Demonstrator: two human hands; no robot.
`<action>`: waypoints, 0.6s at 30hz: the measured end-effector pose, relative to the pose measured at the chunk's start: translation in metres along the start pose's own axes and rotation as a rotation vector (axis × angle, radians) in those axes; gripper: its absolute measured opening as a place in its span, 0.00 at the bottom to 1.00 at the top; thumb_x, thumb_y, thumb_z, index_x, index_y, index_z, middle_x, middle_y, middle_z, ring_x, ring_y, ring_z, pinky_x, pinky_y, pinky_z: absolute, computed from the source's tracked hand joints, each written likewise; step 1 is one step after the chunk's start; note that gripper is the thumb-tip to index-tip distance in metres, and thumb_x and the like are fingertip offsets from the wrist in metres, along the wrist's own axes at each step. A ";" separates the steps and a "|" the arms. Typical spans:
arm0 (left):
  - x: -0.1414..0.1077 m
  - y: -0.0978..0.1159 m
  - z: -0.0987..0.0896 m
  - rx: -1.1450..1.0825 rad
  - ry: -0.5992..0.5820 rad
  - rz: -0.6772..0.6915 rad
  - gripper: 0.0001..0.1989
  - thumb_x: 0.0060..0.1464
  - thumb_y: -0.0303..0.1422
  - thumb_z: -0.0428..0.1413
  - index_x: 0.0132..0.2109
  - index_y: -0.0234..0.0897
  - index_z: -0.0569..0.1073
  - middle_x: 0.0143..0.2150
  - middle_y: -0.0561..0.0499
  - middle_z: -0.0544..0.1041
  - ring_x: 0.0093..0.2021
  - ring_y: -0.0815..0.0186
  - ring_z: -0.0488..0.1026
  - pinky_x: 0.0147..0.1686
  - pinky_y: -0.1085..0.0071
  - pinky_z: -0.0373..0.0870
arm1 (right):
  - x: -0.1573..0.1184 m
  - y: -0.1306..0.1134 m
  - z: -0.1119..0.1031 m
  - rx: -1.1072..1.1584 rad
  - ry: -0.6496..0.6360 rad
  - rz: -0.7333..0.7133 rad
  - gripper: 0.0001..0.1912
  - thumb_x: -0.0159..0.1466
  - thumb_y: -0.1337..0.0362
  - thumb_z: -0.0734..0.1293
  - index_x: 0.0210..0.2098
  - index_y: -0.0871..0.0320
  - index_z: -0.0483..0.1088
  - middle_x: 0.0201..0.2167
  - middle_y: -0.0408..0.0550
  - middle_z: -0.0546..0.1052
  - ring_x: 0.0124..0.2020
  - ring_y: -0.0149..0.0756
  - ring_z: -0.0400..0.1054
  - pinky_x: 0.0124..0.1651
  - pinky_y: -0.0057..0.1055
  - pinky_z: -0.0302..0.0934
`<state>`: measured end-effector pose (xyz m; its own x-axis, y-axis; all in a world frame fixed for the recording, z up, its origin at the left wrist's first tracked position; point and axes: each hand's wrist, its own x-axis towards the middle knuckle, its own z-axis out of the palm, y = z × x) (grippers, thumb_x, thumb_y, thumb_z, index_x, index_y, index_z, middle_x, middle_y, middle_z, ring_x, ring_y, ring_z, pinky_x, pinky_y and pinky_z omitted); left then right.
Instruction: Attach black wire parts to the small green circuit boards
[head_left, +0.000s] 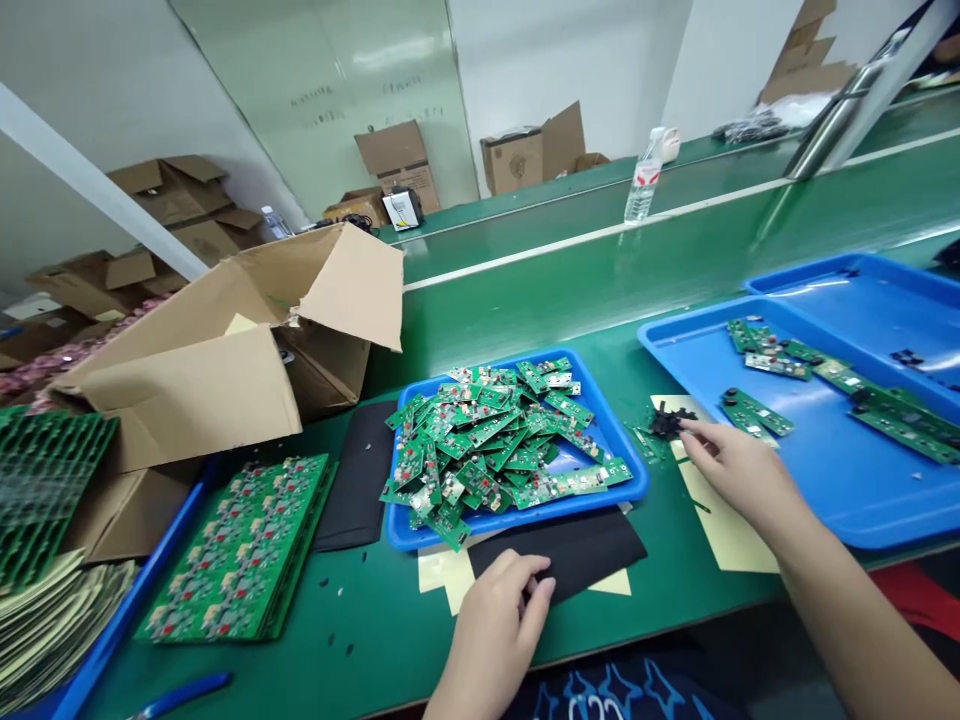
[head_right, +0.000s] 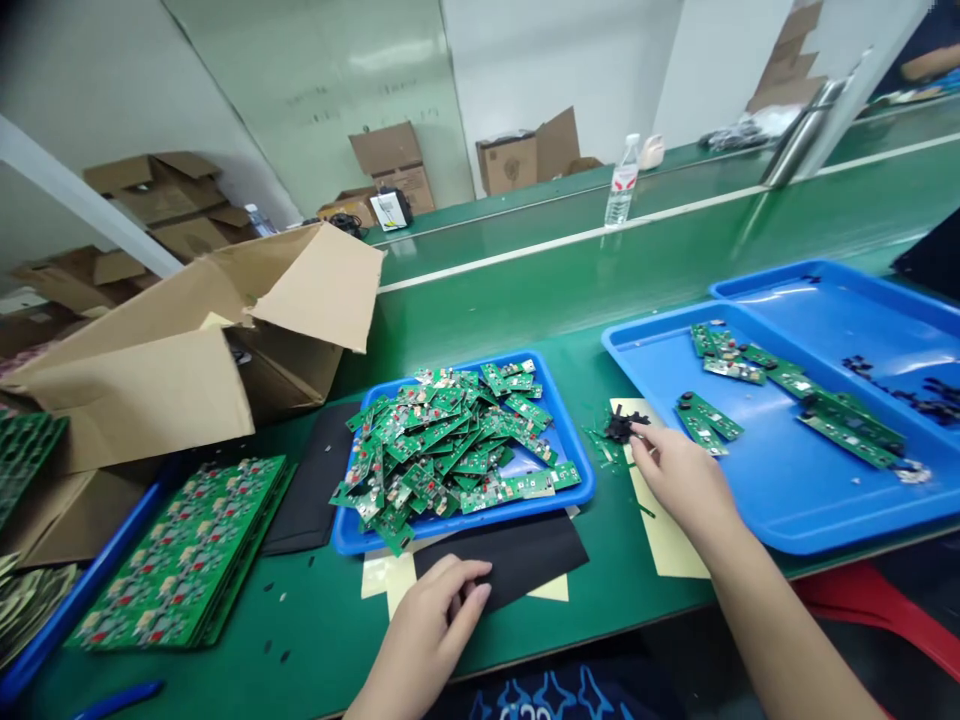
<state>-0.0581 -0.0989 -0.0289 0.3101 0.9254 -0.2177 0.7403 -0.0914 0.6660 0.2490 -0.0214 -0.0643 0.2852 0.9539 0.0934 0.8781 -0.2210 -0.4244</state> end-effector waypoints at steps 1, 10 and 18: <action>0.001 0.000 0.000 -0.004 0.000 -0.005 0.13 0.60 0.34 0.46 0.45 0.39 0.74 0.33 0.50 0.73 0.29 0.66 0.71 0.32 0.72 0.67 | 0.001 -0.002 -0.002 -0.040 0.000 0.010 0.21 0.61 0.59 0.57 0.44 0.62 0.75 0.30 0.52 0.78 0.29 0.42 0.72 0.29 0.33 0.62; 0.005 -0.012 0.005 -0.070 0.117 0.020 0.14 0.59 0.38 0.47 0.42 0.41 0.76 0.29 0.52 0.73 0.25 0.68 0.69 0.28 0.73 0.65 | 0.017 -0.023 -0.018 -0.269 -0.095 0.085 0.16 0.65 0.64 0.56 0.37 0.58 0.75 0.35 0.52 0.79 0.36 0.43 0.72 0.31 0.30 0.57; -0.003 0.011 -0.012 -0.027 0.189 0.025 0.14 0.59 0.38 0.47 0.38 0.44 0.77 0.28 0.51 0.74 0.25 0.66 0.72 0.27 0.71 0.69 | 0.044 -0.039 -0.031 -0.437 -0.253 0.156 0.12 0.60 0.73 0.60 0.31 0.64 0.75 0.31 0.60 0.77 0.34 0.47 0.73 0.30 0.32 0.58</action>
<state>-0.0581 -0.0983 -0.0120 0.2088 0.9758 -0.0653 0.7170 -0.1073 0.6888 0.2393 0.0227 -0.0155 0.3712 0.9101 -0.1839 0.9262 -0.3770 0.0040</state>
